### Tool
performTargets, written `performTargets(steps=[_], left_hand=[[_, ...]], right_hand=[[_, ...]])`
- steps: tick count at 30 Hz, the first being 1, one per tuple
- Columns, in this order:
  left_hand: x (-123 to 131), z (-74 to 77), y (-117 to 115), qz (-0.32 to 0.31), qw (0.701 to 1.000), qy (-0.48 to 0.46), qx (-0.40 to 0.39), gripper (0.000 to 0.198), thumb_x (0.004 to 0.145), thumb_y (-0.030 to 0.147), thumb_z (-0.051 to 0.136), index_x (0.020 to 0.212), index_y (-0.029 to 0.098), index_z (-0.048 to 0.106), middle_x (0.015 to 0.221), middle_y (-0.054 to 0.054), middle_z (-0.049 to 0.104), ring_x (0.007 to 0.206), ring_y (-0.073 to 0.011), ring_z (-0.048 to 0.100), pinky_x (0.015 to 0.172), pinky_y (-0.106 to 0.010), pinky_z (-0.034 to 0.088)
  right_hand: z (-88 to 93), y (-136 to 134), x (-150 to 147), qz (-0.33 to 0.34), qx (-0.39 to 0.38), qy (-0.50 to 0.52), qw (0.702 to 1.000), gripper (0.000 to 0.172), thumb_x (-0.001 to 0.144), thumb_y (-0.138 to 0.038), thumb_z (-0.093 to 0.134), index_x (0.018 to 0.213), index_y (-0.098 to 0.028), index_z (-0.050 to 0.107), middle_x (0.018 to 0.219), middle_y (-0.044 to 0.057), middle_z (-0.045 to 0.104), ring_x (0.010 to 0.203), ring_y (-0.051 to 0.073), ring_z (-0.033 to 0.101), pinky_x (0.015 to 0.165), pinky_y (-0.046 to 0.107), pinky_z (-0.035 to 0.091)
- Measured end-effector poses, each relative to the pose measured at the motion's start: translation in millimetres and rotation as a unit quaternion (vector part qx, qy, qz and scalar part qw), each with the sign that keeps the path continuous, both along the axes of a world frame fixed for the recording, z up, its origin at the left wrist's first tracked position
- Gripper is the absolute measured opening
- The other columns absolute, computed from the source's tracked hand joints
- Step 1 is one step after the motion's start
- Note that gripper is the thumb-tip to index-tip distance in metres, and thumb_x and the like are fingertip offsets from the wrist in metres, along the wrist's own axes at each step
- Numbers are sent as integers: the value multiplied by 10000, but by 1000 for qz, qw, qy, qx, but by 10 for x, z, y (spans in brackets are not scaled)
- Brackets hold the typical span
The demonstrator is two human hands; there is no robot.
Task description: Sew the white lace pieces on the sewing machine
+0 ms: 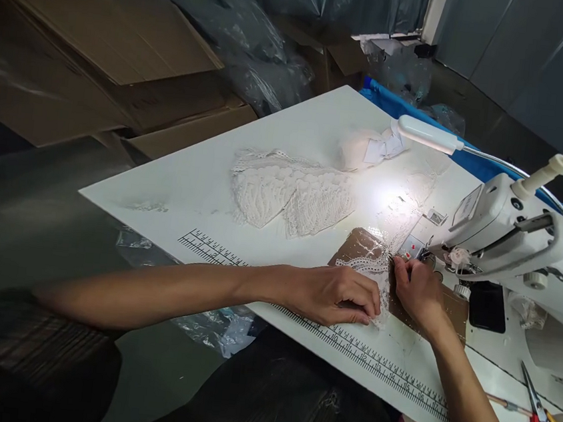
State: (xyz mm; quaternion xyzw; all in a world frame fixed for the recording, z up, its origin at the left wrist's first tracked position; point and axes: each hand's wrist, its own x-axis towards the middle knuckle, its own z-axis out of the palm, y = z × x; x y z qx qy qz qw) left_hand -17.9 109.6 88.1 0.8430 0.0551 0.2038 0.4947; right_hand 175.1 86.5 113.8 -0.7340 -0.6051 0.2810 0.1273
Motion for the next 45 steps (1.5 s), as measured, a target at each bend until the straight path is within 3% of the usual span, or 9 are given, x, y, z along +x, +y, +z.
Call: performTargets(steps=[5,11,17,25,29,33,36,40,45], left_hand=[[-134,119,184,-20,997,64,-37,101,857,260,717,831,167,743,883,-71,734,782,-139,681,696,-228,557],[-217,234,328,-56,976,174,-120,139,790,312,769,822,178,752,775,-35,722,675,-127,661,597,-201,523],[-162,237,161,-45,977,172,-115,163,777,307,785,872,178,755,834,-31,732,708,-114,654,669,-203,540],[-166,238,148,-16,975,194,-105,145,780,285,775,871,174,750,863,-28,727,697,-99,625,673,-195,518],[-182,214,150,-13,978,183,-101,131,786,278,767,865,174,751,856,-30,726,690,-103,627,664,-198,519],[-247,219,185,-26,985,145,-95,126,798,277,750,862,169,750,849,-37,724,651,-84,596,609,-182,487],[-256,252,302,47,992,82,-86,166,822,322,716,878,168,743,922,-59,727,664,-85,581,574,-188,458],[-47,300,611,256,964,75,-22,286,870,396,632,984,144,703,956,-80,715,796,-135,630,665,-238,493],[515,244,993,311,927,155,141,257,869,383,585,863,132,643,1033,-104,672,951,-206,629,783,-295,506]], right_hand=[[103,-478,226,-35,47,95,994,666,752,-872,366,595,-230,448,513,-12,412,490,137,388,458,271,297],[149,-974,582,-110,9,205,973,659,729,-862,457,630,-214,520,531,-4,439,488,136,409,450,270,346],[13,-564,335,-12,6,161,987,662,816,-812,350,646,-202,541,542,10,513,505,134,446,497,268,354],[164,10,-182,45,-56,0,997,465,951,-441,410,549,-209,414,519,-17,456,486,107,377,529,264,268],[92,41,-233,37,-30,-8,999,440,935,-436,431,558,-212,403,531,-23,431,496,108,331,520,269,234],[-2,-185,-52,28,9,125,992,505,900,-642,362,654,-213,462,560,-38,407,506,109,348,496,247,270],[8,-484,193,54,16,143,988,580,876,-737,334,697,-210,496,577,-31,424,528,120,391,487,245,311],[24,-878,526,43,15,51,998,583,900,-718,333,670,-215,518,565,-1,526,519,148,495,496,258,385],[-134,-1240,767,-44,139,-139,980,506,949,-655,331,879,-243,617,604,3,638,499,188,596,478,270,399]])
